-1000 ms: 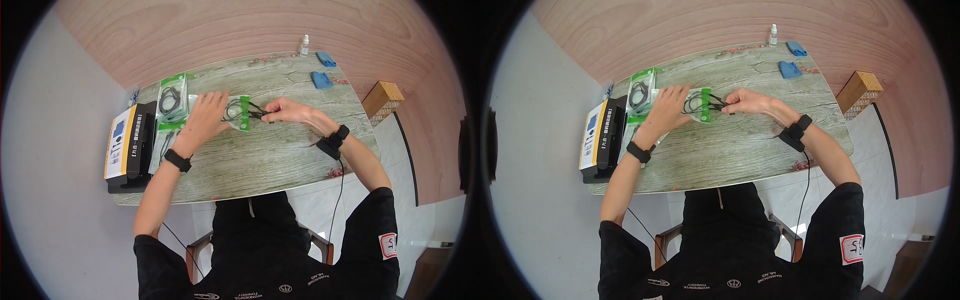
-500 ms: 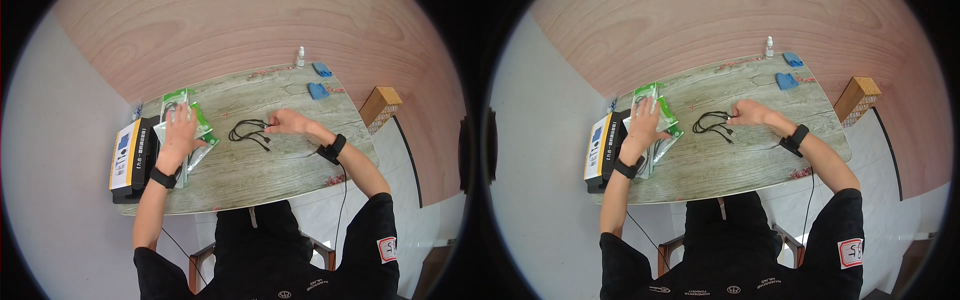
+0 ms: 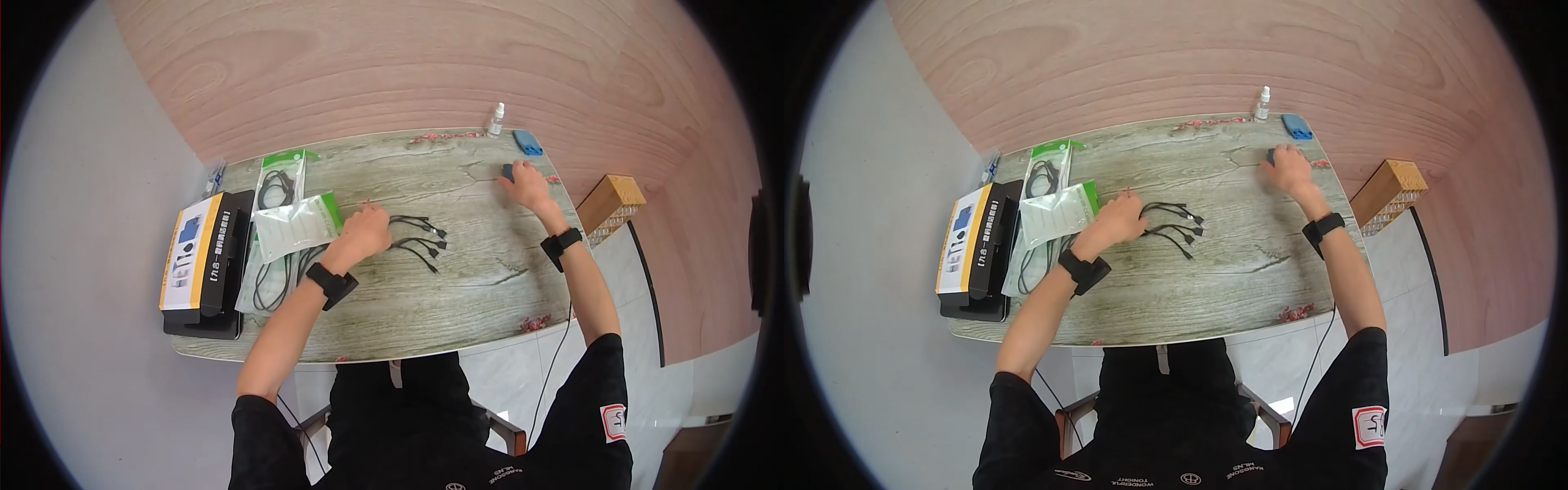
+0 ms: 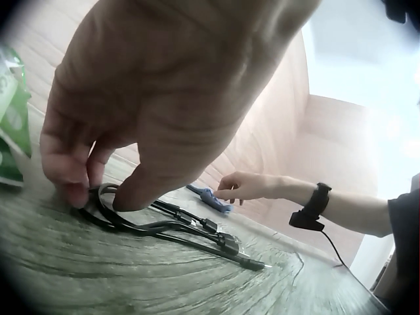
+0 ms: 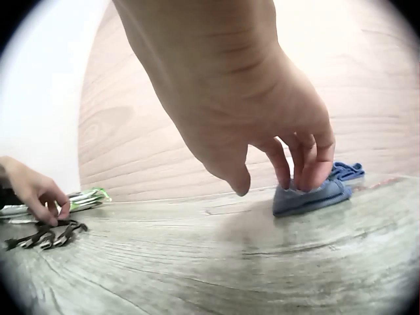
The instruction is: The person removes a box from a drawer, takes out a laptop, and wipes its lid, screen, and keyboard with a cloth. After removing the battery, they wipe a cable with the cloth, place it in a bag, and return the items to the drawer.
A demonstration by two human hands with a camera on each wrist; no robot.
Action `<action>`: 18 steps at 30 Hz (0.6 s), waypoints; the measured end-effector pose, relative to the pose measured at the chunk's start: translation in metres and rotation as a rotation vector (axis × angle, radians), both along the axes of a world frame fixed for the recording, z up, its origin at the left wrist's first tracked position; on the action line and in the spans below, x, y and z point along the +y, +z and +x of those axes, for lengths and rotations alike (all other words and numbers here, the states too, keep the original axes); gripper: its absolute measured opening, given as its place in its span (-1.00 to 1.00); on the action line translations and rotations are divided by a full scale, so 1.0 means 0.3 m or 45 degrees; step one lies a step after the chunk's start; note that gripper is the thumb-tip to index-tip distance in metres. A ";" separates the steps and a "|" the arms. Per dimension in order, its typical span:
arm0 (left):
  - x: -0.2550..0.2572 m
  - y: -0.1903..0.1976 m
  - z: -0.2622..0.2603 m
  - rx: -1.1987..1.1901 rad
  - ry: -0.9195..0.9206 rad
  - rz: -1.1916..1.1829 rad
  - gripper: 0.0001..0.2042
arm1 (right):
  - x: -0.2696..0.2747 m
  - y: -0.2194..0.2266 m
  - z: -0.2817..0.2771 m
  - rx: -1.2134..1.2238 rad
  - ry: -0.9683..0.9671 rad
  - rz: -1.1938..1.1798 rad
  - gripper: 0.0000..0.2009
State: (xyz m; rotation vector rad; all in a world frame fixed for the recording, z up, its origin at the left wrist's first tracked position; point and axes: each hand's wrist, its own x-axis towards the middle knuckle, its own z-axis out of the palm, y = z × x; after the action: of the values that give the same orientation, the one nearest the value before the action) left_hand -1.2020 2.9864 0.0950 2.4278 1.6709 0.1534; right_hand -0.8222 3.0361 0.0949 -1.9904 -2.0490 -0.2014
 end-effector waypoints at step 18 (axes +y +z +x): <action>0.174 0.169 -0.028 -1.219 0.004 -0.782 -0.78 | 0.049 0.242 -0.255 1.555 0.626 -0.790 -0.87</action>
State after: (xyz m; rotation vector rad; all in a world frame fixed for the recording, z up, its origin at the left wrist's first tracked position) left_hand -1.2104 3.0387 0.1457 1.4958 1.0502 0.5882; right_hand -0.8987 3.0509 0.1675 -1.1382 -1.6467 1.4832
